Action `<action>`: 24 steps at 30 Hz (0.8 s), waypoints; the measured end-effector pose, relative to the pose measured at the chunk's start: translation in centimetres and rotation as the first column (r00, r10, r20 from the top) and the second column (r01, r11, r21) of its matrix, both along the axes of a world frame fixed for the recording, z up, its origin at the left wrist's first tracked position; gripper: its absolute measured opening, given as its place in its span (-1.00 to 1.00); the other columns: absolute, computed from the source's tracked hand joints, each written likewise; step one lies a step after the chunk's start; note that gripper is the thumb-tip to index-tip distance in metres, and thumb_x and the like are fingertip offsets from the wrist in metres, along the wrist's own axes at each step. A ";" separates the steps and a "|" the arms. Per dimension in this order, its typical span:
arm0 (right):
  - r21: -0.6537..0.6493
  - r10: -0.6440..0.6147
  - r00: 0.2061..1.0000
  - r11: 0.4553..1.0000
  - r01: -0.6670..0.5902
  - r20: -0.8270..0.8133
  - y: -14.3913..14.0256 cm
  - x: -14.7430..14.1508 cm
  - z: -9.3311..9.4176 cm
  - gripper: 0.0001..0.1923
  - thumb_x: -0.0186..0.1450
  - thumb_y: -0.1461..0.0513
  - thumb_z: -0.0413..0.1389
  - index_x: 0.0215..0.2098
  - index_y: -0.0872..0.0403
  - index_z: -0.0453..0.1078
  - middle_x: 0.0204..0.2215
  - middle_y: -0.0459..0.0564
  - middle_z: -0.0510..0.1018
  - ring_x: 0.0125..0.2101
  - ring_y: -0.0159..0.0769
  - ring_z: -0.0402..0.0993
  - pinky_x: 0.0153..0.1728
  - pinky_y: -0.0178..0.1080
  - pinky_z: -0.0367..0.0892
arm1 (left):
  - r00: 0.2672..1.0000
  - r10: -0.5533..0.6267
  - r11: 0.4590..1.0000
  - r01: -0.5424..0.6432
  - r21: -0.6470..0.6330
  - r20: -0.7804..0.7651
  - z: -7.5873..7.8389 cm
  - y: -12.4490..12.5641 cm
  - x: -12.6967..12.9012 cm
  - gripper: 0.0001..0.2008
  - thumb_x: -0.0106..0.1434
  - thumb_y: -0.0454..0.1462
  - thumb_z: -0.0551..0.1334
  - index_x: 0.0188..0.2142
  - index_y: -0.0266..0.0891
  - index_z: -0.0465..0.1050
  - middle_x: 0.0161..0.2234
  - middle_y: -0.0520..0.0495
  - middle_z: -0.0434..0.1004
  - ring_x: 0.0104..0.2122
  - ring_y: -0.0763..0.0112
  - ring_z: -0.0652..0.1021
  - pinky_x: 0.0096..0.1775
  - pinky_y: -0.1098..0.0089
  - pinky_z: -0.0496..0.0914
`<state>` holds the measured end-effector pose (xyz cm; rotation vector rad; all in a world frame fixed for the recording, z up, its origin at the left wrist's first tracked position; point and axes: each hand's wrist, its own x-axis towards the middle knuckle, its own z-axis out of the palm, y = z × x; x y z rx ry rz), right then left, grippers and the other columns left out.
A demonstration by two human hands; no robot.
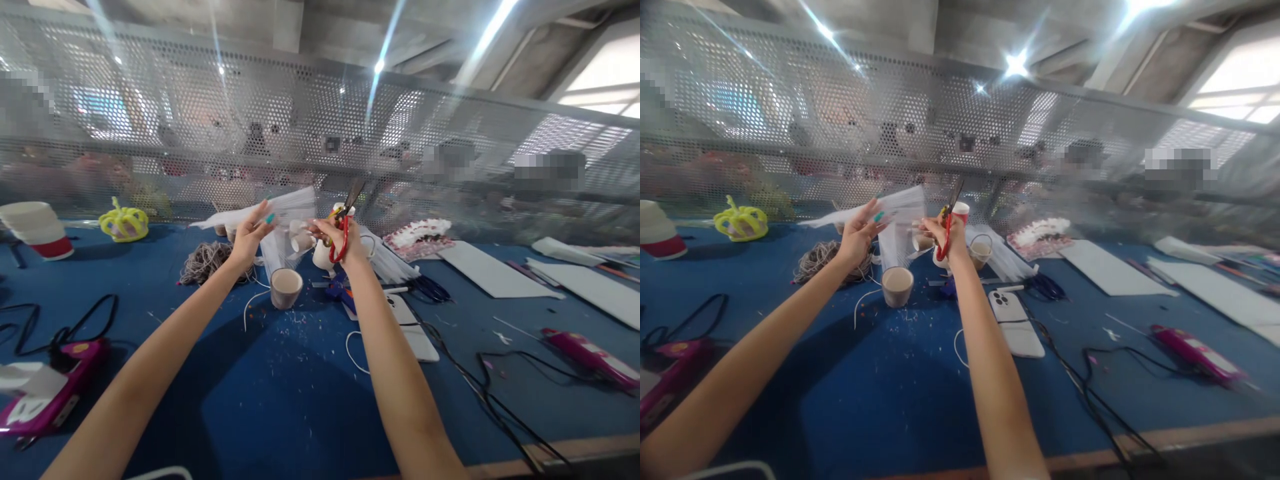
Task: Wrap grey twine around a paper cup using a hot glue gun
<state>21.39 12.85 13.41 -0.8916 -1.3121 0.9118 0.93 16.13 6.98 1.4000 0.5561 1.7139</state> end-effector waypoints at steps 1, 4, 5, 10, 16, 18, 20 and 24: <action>-0.004 0.010 1.000 1.000 -0.010 0.003 -0.1 0.0 0.1 -0.48 -0.07 0.09 0.43 -0.58 0.01 0.11 -0.44 -0.07 0.61 -0.42 -0.29 0.61 -0.35 -0.23 0.54 | 1.000 0.012 1.000 -0.012 0.018 0.016 0.0 0.1 0.0 -0.44 0.22 -0.25 0.30 0.21 -0.02 0.31 0.22 -0.01 0.44 0.09 0.24 0.53 0.13 0.18 0.46; -0.008 0.037 0.999 0.999 -0.037 0.009 -0.4 -0.2 0.2 -0.48 -0.08 0.10 0.44 -0.59 0.01 0.12 -0.43 -0.07 0.62 -0.41 -0.28 0.61 -0.35 -0.23 0.54 | 0.997 0.037 0.996 -0.042 0.082 0.062 0.1 0.0 -0.2 -0.33 0.16 -0.24 0.35 0.25 0.03 0.24 0.23 -0.05 0.42 0.02 0.26 0.59 0.12 0.17 0.46; -0.006 0.042 0.999 0.999 -0.042 0.011 -0.4 -0.2 0.2 -0.48 -0.09 0.10 0.44 -0.59 0.02 0.13 -0.42 -0.06 0.62 -0.40 -0.28 0.61 -0.35 -0.23 0.54 | 0.996 0.045 0.993 -0.053 0.103 0.080 0.2 -0.1 -0.2 -0.30 0.15 -0.24 0.36 0.26 0.06 0.21 0.24 -0.06 0.39 0.01 0.25 0.60 0.11 0.16 0.47; 0.000 0.043 0.998 0.999 -0.043 0.050 -0.3 -0.5 -0.1 -0.46 -0.07 0.05 0.43 -0.61 0.02 0.10 -0.40 -0.04 0.63 -0.36 -0.26 0.63 -0.33 -0.21 0.55 | 0.986 0.061 0.992 -0.076 0.097 0.157 0.9 -0.9 0.0 -0.35 0.12 -0.25 0.39 0.18 0.06 0.23 0.24 -0.07 0.36 -0.01 0.20 0.61 0.04 0.14 0.51; -0.007 0.003 0.995 1.000 -0.003 0.103 -0.1 -0.6 -0.2 -0.45 -0.06 0.05 0.41 -0.62 0.00 0.07 -0.43 -0.05 0.60 -0.40 -0.28 0.60 -0.36 -0.24 0.53 | 0.976 0.149 0.989 -0.148 -0.016 0.159 2.2 -1.4 -0.3 -0.55 0.00 -0.14 0.47 -0.12 -0.22 0.49 -0.05 -0.15 0.61 -0.09 0.21 0.63 -0.07 0.26 0.55; -0.007 -0.015 0.991 1.000 0.016 0.130 0.0 -0.5 -0.1 -0.45 -0.07 0.05 0.41 -0.63 0.00 0.05 -0.44 -0.04 0.59 -0.42 -0.29 0.58 -0.40 -0.24 0.52 | 0.975 0.166 0.986 -0.161 -0.042 0.149 2.6 -1.5 -0.6 -0.56 -0.06 -0.16 0.51 -0.18 -0.25 0.54 -0.20 -0.13 0.67 -0.16 0.22 0.65 -0.08 0.26 0.55; -0.009 -0.043 0.986 0.999 0.045 0.159 0.1 -0.3 0.1 -0.45 -0.09 0.05 0.41 -0.63 0.00 0.06 -0.47 -0.05 0.57 -0.46 -0.29 0.54 -0.45 -0.25 0.48 | 0.976 0.169 0.985 -0.164 -0.048 0.136 2.8 -1.5 -0.9 -0.60 -0.09 -0.19 0.53 -0.24 -0.24 0.57 -0.25 -0.12 0.68 -0.18 0.20 0.65 -0.07 0.22 0.56; 0.003 -0.133 0.969 0.991 0.135 0.207 0.1 0.7 0.8 -0.53 -0.08 0.02 0.38 -0.63 0.00 0.16 -0.62 -0.13 0.43 -0.59 -0.35 0.39 -0.59 -0.28 0.31 | 0.980 0.192 0.981 -0.191 -0.029 0.060 2.8 -1.1 -1.7 -0.69 0.00 -0.22 0.50 -0.23 -0.18 0.58 -0.21 -0.03 0.68 -0.09 0.19 0.64 -0.01 0.16 0.55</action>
